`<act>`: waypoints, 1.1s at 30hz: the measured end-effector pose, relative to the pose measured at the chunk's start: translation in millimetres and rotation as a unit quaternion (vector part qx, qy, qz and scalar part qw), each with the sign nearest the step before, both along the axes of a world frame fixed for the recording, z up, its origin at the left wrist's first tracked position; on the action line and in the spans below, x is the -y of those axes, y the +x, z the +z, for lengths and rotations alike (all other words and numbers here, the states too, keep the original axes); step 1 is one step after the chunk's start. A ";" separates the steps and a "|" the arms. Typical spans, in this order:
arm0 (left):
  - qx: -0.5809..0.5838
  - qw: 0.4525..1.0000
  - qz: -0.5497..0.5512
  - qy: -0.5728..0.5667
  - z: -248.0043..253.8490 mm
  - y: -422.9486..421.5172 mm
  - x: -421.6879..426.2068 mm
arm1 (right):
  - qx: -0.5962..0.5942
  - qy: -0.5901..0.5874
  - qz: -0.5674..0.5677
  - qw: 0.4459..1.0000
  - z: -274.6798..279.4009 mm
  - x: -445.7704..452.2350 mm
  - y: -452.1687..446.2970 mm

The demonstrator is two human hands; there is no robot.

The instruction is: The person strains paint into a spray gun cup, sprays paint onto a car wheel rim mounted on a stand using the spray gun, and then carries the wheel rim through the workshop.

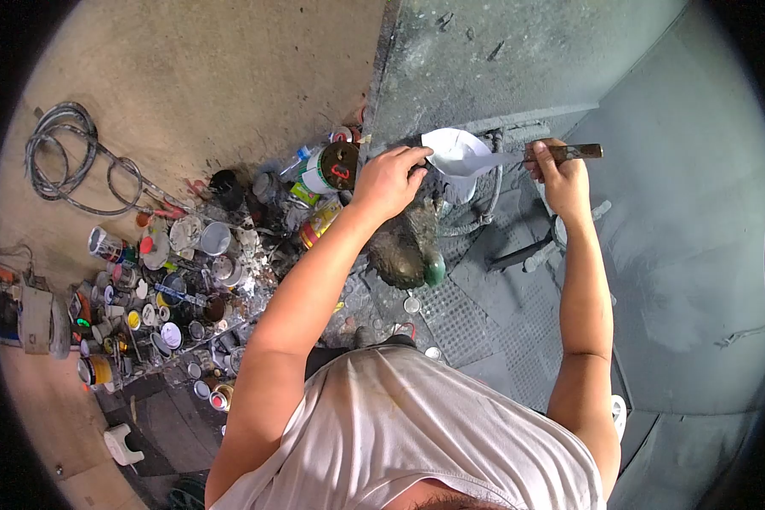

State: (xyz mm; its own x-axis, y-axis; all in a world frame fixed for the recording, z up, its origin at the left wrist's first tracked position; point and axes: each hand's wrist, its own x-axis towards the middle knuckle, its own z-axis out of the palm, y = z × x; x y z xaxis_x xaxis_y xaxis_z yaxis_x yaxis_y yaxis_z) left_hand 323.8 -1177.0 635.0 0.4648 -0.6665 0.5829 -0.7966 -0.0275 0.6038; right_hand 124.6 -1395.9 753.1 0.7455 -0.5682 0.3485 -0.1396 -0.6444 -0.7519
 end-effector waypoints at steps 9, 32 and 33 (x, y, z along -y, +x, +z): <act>-0.006 1.000 0.001 0.022 -2.0 -2.0 -3.7 | 0.104 0.058 -0.009 0.993 9.2 -6.9 1.9; -0.015 0.999 -0.019 0.032 -0.2 -6.0 -2.8 | 0.001 -0.016 0.001 1.000 -2.4 -2.4 -2.3; -0.016 0.999 -0.018 0.032 -0.7 -5.9 -2.9 | 0.001 -0.016 0.001 1.000 -6.1 -3.6 -1.3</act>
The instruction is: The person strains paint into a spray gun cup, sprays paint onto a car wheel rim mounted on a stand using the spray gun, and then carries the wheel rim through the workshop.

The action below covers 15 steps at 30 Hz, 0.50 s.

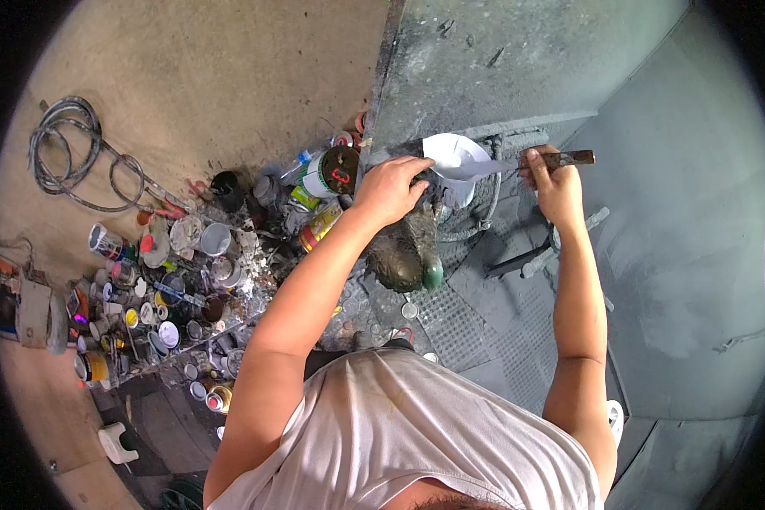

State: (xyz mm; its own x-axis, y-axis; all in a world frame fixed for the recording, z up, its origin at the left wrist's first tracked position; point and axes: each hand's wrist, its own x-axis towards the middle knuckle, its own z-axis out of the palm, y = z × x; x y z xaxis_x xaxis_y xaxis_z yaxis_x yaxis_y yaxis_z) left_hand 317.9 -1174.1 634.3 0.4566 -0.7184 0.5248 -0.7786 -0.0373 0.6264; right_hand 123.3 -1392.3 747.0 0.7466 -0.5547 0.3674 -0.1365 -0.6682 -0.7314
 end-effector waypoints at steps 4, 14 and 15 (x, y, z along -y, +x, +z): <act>0.006 1.000 -0.002 -0.003 -1.4 1.3 -0.8 | 0.027 0.049 -0.006 0.998 -3.7 -3.8 4.6; -0.007 1.000 -0.008 0.016 3.7 -0.8 -3.5 | 0.017 -0.014 -0.024 0.999 3.7 4.9 5.2; -0.008 1.000 -0.008 0.015 4.7 -1.3 -3.9 | 0.009 -0.013 -0.019 1.000 0.9 2.6 5.4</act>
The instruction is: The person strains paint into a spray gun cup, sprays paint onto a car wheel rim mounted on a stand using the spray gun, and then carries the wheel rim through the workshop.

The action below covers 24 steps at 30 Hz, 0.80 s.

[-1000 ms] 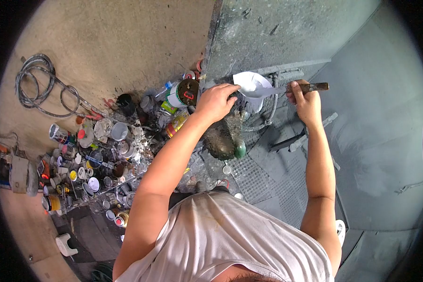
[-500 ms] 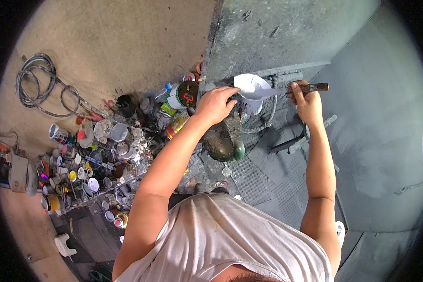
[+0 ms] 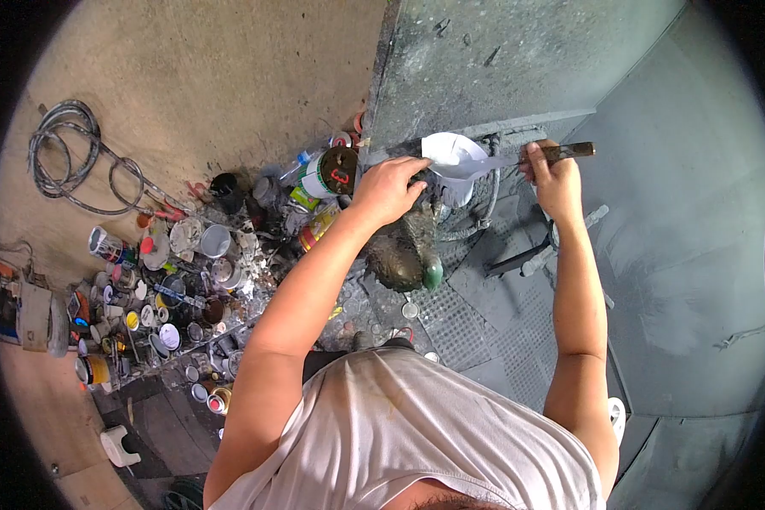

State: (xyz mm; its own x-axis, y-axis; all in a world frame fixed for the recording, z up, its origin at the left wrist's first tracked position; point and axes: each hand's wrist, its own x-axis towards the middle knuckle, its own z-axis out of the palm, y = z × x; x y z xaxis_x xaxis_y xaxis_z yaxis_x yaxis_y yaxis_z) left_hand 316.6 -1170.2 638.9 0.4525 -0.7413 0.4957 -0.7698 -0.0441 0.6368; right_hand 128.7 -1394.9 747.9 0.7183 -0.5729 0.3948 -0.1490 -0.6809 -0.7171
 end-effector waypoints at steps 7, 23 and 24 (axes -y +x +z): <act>0.007 1.000 0.000 -0.003 -3.7 1.9 1.1 | 0.073 0.081 0.006 0.994 -2.3 -3.6 0.3; -0.026 1.000 0.001 0.008 -3.5 0.2 0.2 | 0.105 0.059 0.003 0.993 3.1 -11.3 -2.0; -0.026 1.000 0.000 0.008 -3.8 0.3 0.2 | 0.102 0.054 -0.001 0.993 7.5 -10.0 -2.9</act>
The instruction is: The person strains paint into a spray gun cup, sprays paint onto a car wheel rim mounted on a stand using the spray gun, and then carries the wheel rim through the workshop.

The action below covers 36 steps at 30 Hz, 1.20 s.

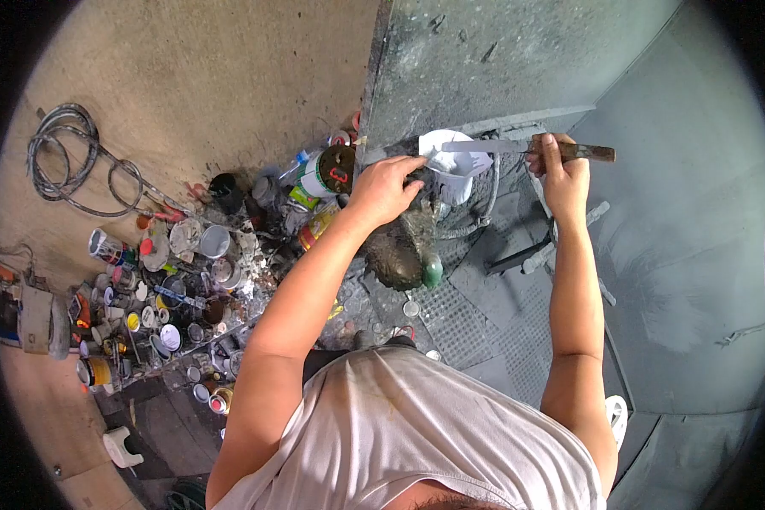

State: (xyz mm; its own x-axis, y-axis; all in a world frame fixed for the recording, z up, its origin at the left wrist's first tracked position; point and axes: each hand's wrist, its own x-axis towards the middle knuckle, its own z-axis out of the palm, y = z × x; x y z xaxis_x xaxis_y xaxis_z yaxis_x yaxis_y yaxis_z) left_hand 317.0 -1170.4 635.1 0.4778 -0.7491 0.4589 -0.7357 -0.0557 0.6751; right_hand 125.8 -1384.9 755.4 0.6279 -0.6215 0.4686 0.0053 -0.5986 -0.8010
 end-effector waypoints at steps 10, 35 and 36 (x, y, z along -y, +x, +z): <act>0.019 1.000 0.000 -0.010 3.8 -0.7 -1.5 | -0.095 -0.072 -0.018 0.993 -14.8 -4.4 4.2; -0.264 0.915 -0.273 0.137 -83.0 -118.8 -122.3 | -0.051 -0.056 -0.038 0.996 -1.1 5.1 -3.7; -0.294 0.889 -0.304 0.177 -91.9 -125.6 -132.6 | -0.083 -0.076 -0.033 0.993 -7.3 7.9 -2.9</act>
State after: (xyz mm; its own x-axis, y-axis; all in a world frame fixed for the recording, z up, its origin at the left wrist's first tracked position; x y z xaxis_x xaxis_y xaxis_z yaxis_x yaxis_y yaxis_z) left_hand 191.4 -1037.8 543.2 0.0138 -0.9985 -0.0522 -0.2290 -0.0540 0.9719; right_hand 122.9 -1392.8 748.1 0.6647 -0.5940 0.4531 -0.1628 -0.7071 -0.6881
